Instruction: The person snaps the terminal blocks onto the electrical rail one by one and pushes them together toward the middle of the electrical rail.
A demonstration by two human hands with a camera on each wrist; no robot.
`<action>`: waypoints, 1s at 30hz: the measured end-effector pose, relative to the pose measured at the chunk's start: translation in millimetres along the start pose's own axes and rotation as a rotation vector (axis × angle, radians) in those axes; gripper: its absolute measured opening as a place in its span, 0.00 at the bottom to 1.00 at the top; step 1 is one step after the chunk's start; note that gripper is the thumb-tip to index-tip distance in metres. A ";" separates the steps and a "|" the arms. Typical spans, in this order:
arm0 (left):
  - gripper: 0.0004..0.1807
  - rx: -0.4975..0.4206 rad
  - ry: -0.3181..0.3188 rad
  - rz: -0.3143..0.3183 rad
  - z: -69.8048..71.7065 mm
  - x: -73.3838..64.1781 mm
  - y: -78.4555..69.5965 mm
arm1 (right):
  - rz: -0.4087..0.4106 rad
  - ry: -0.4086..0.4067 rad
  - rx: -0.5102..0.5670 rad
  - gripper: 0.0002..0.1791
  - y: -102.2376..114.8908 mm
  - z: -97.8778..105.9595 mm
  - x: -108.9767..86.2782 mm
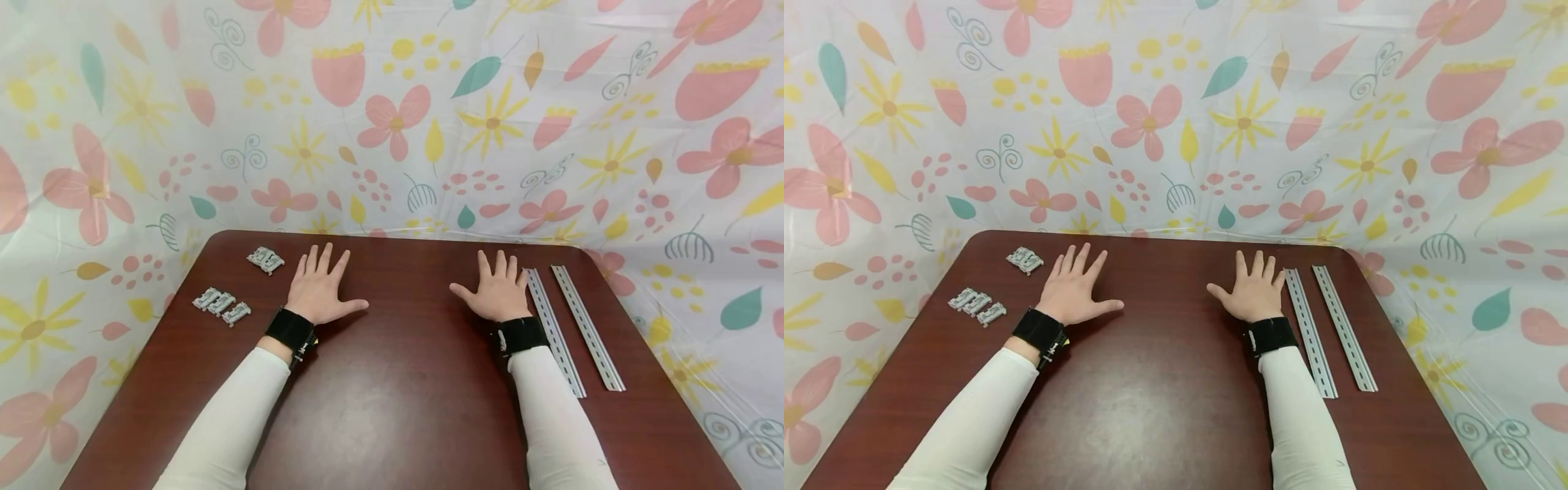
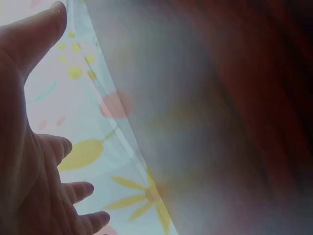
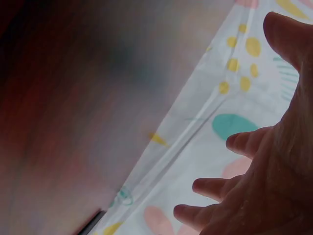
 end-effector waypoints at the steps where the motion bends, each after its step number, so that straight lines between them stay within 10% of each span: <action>1: 0.68 -0.001 -0.003 -0.010 -0.2 -0.3 -2.6 | -0.005 0.001 -0.001 0.62 -3.0 0.3 0.0; 16: 0.68 0.023 0.037 -0.161 -11.4 1.3 -54.5 | -0.176 0.042 0.031 0.61 -55.0 10.2 -5.9; 30: 0.63 0.089 0.082 -0.386 -25.9 4.4 -138.0 | -0.321 0.112 0.073 0.56 -82.0 27.4 -21.2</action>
Point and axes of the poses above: each hand's wrist, its own x-axis towards the middle knuckle, its own z-axis out of the back of the hand, y = z × x, the point moved 3 cm from there along x, towards the middle knuckle, and after that the axes turned 3 degrees about y, right-handed, at the moved point
